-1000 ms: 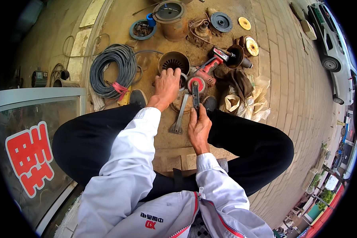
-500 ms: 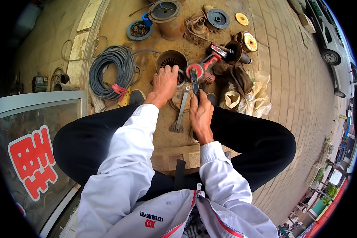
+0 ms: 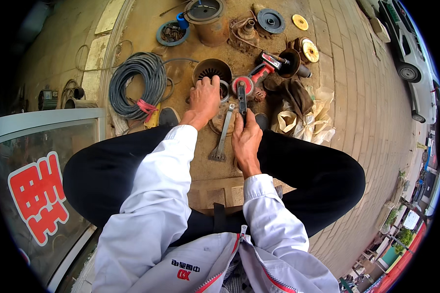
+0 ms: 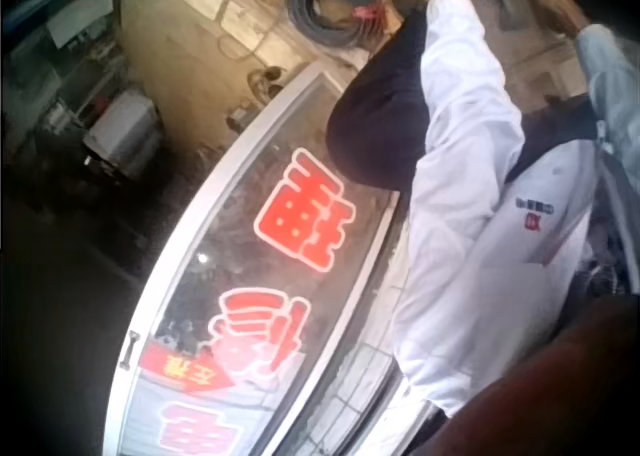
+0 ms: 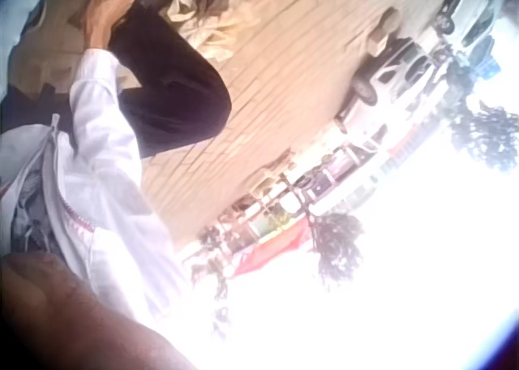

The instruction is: The person sits on the ground and uses a wire cutter to strip the insulation from a gray cable. They then twist the exposed wires and connect them to a small electrical device on the ground.

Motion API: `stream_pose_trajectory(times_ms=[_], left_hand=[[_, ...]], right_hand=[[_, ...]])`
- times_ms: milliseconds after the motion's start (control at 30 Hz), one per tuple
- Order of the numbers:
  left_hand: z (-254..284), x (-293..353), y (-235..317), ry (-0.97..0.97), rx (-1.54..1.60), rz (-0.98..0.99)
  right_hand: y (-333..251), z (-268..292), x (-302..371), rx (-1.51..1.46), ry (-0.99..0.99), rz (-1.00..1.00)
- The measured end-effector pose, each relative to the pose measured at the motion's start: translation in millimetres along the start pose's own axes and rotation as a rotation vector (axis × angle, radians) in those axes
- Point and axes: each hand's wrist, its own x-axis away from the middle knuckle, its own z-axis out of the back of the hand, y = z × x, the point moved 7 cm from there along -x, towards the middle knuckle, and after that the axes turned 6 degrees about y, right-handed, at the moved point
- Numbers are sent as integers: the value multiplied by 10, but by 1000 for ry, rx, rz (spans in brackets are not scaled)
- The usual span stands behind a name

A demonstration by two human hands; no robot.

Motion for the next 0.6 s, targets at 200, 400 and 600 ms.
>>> stream_pose_trajectory(times_ms=[200,400,600], left_hand=[[-28,7,-25,-100,28,-18],[-33,24,-55,-106,50,-14],[15,11,11,-23,8,-63]], right_hand=[[123,67,223,-145,60,29],[-71,-61,-51,-38,-18,10],[-56,-65,-161,-65,23,57]])
